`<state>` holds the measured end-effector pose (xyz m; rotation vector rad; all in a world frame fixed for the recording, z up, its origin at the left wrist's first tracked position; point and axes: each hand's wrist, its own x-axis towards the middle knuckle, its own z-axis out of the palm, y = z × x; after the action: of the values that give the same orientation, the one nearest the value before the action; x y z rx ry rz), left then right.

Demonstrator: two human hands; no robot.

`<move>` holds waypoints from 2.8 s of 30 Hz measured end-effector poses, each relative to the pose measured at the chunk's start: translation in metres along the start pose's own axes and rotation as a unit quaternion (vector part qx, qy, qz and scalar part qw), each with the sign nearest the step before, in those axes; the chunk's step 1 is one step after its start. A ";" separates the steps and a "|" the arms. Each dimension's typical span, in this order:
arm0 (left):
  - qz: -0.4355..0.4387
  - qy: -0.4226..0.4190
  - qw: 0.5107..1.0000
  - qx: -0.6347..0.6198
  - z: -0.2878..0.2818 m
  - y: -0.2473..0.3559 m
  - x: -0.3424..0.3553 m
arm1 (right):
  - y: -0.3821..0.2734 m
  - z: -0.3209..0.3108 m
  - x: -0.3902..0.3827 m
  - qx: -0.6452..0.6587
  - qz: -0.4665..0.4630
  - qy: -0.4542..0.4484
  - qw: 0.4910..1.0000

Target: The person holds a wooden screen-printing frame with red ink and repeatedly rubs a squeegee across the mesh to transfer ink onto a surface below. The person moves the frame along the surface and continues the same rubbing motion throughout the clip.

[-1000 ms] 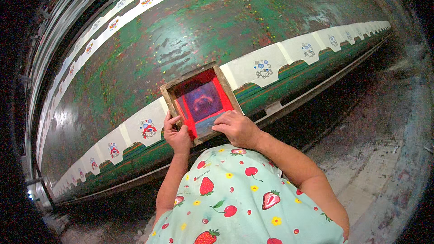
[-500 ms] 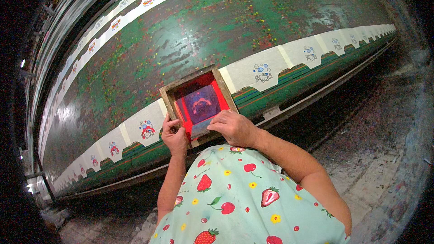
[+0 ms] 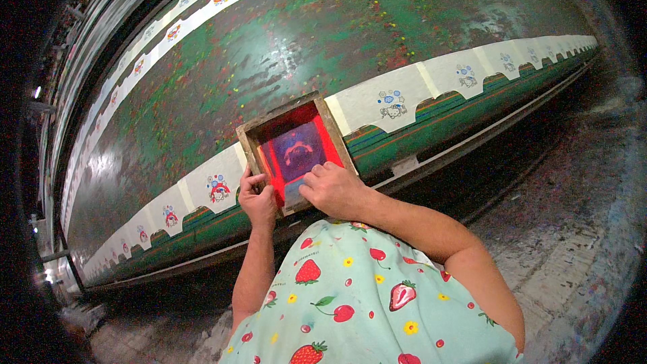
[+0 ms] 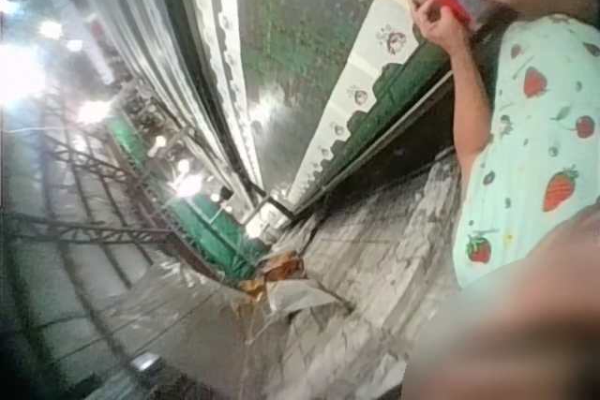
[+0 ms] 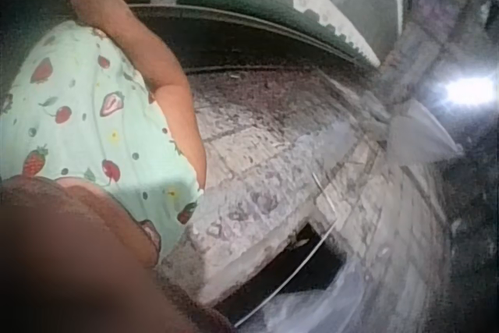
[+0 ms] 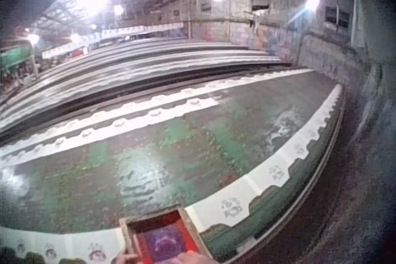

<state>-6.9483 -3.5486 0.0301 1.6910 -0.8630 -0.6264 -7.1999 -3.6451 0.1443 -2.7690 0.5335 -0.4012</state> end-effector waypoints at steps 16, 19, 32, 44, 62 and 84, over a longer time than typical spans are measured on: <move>-0.082 0.009 0.980 -0.182 -0.002 0.012 0.006 | 0.087 -0.011 0.100 0.041 0.052 -0.044 0.997; -0.099 -0.010 0.986 -0.132 -0.007 0.017 0.017 | 0.103 -0.007 0.115 0.024 0.047 -0.022 0.998; -0.155 -0.075 0.982 -0.080 -0.014 0.029 0.033 | 0.054 0.010 0.070 -0.029 0.051 0.022 0.998; -0.127 -0.064 0.975 -0.168 -0.009 0.026 0.025 | -0.022 0.012 0.006 -0.001 0.097 0.016 0.995; 0.090 0.019 0.996 0.013 0.036 0.046 -0.010 | 0.028 -0.011 -0.089 0.170 0.262 0.176 0.934; 0.069 0.008 0.998 -0.007 0.273 0.091 -0.051 | 0.195 -0.093 -0.258 0.225 0.260 0.202 0.917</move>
<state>-7.2094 -3.6792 0.0413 1.6065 -0.9531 -0.5227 -7.5214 -3.7373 0.1099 -2.0013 1.0832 -0.8451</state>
